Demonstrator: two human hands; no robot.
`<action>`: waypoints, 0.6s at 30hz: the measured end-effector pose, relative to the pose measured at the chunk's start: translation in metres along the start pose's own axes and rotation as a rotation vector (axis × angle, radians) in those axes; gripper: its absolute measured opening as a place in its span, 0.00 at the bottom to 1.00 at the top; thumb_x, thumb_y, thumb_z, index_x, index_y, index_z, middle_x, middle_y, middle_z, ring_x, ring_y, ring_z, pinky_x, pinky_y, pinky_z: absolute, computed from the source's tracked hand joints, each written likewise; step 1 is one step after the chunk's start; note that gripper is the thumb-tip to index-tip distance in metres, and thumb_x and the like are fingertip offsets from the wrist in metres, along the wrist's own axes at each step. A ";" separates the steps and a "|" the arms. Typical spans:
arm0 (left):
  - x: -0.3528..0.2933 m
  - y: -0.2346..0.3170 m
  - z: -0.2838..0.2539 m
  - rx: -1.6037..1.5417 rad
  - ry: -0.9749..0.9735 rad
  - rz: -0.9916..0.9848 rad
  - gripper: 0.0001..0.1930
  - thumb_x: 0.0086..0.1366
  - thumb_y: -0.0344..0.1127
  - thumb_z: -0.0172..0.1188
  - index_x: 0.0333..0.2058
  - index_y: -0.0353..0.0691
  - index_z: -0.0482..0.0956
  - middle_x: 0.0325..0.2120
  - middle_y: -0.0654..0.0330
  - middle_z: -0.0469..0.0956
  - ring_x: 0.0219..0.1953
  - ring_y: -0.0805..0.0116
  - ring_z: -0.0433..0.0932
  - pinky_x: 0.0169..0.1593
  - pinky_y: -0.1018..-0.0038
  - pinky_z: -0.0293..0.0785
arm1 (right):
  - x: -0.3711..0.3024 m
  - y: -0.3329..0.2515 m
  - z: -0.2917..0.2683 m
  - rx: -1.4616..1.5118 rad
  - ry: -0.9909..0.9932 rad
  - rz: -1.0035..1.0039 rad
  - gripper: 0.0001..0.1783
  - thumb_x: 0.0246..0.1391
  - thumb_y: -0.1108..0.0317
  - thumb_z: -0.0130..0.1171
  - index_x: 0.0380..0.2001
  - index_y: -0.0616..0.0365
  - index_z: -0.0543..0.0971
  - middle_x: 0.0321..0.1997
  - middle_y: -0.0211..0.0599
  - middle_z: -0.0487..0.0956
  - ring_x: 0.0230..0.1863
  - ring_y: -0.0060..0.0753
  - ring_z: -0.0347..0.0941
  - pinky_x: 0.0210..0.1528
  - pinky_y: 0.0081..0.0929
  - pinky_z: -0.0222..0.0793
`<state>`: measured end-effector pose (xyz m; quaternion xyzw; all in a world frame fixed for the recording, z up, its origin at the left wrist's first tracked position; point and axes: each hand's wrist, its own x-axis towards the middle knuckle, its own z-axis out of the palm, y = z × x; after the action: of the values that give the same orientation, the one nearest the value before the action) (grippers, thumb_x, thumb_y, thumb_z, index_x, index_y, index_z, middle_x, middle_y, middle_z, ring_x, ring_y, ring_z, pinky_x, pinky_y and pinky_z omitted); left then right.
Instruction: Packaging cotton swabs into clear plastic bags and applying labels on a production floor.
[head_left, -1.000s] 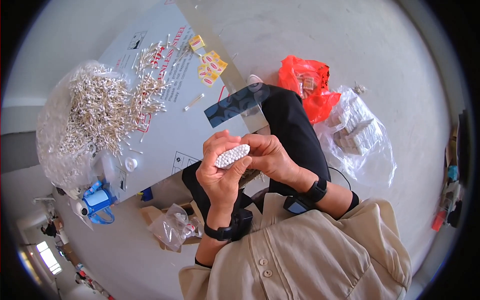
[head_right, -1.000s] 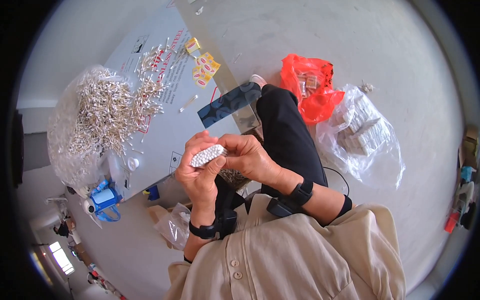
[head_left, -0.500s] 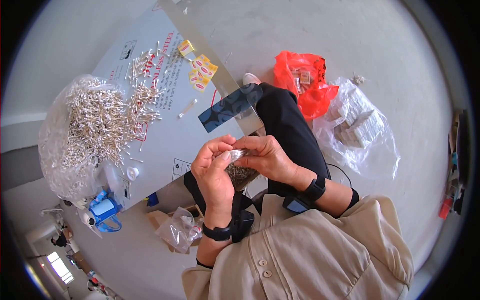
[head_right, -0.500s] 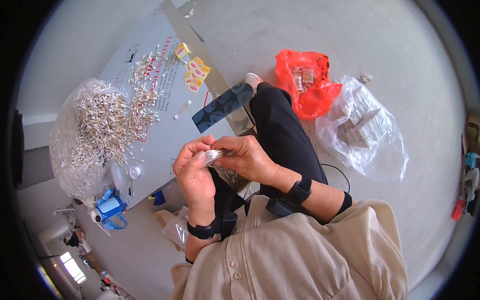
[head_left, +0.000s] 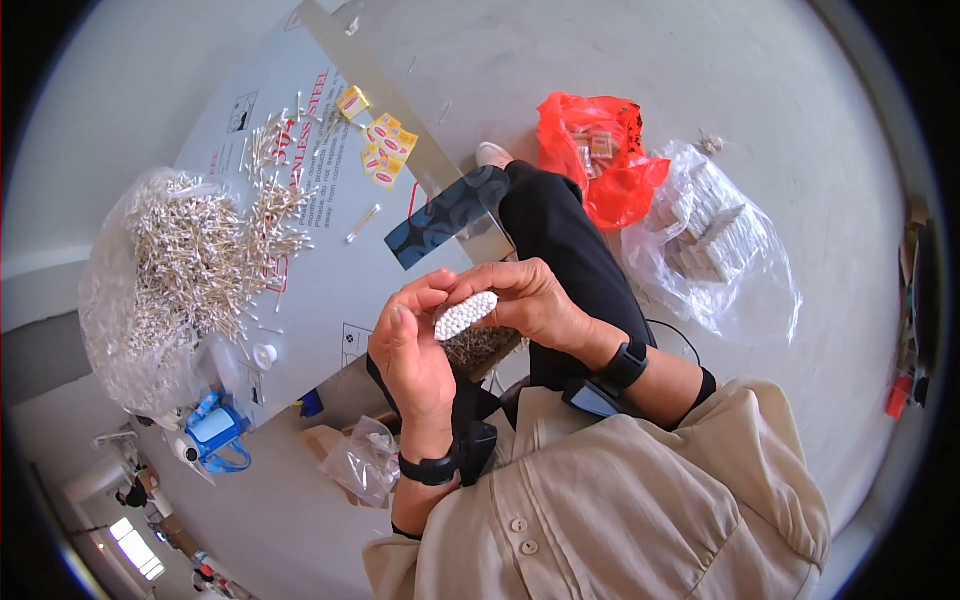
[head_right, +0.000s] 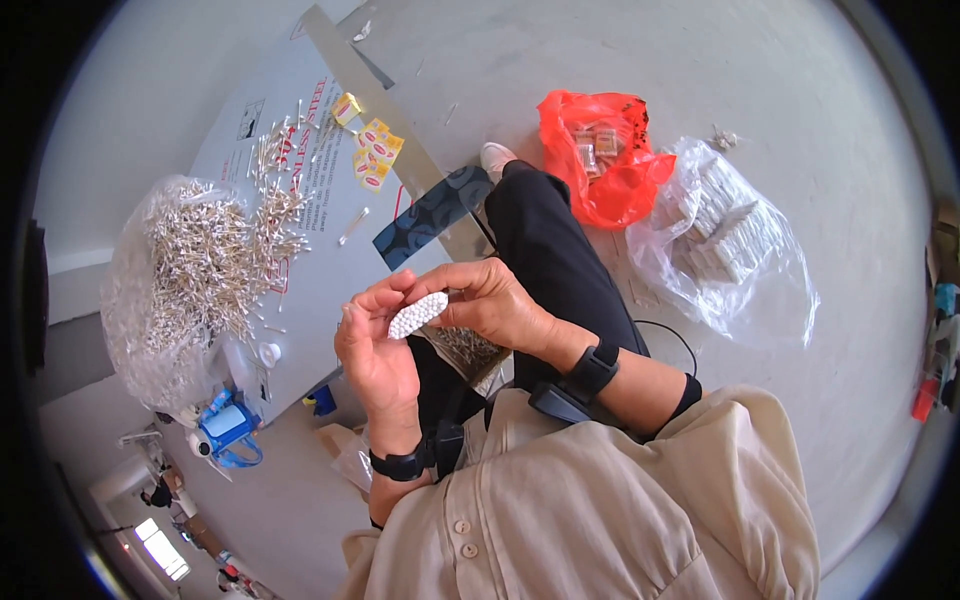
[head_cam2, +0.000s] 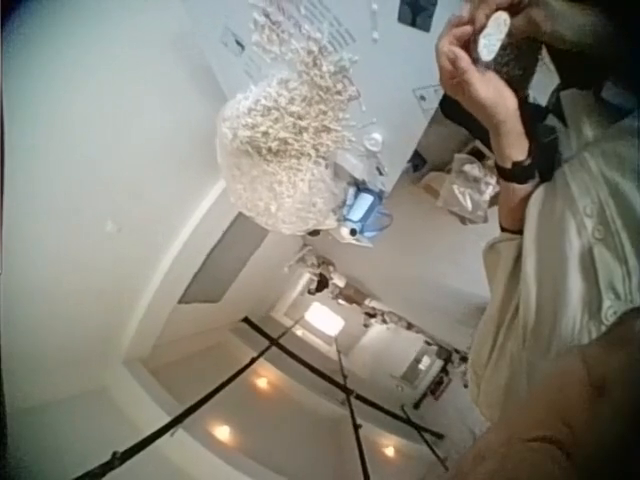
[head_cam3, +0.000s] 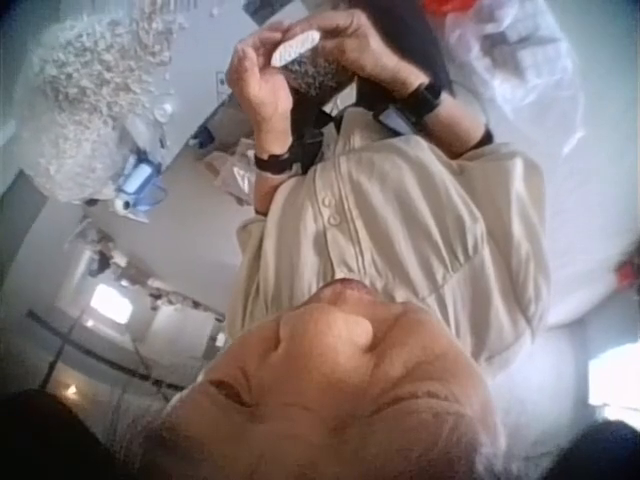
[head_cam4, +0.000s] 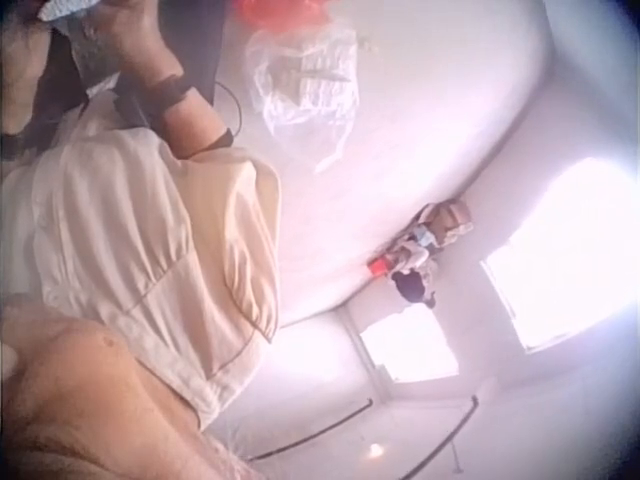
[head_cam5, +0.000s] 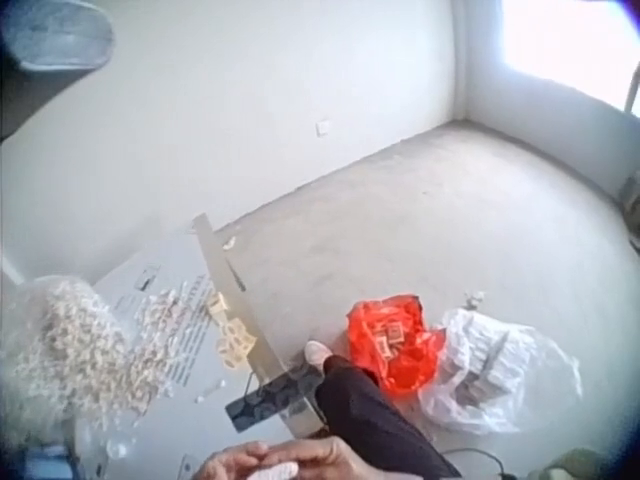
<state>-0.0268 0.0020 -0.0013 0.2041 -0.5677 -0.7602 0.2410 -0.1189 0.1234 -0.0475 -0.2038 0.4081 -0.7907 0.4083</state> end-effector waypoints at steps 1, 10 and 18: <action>0.000 -0.002 0.000 -0.006 -0.015 -0.001 0.22 0.70 0.46 0.50 0.35 0.27 0.77 0.43 0.44 0.78 0.46 0.59 0.76 0.55 0.64 0.69 | -0.002 0.000 -0.002 0.016 0.022 0.014 0.14 0.53 0.84 0.59 0.43 0.64 0.81 0.41 0.32 0.82 0.45 0.21 0.77 0.49 0.21 0.74; -0.010 -0.018 -0.031 0.116 0.088 -0.083 0.14 0.71 0.37 0.52 0.32 0.31 0.77 0.37 0.49 0.81 0.43 0.61 0.78 0.49 0.68 0.72 | 0.005 -0.035 -0.068 0.320 0.688 0.021 0.14 0.58 0.72 0.60 0.46 0.66 0.75 0.42 0.42 0.80 0.41 0.39 0.81 0.42 0.41 0.83; -0.005 -0.024 -0.035 0.132 0.093 -0.121 0.13 0.71 0.35 0.51 0.32 0.31 0.77 0.34 0.51 0.81 0.39 0.65 0.79 0.47 0.72 0.73 | 0.007 -0.034 -0.149 0.362 0.727 0.249 0.13 0.61 0.69 0.56 0.46 0.66 0.74 0.38 0.46 0.81 0.38 0.39 0.80 0.43 0.38 0.80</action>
<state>-0.0052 -0.0163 -0.0335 0.2886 -0.5913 -0.7241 0.2068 -0.2369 0.2001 -0.1072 0.2142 0.4015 -0.8146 0.3596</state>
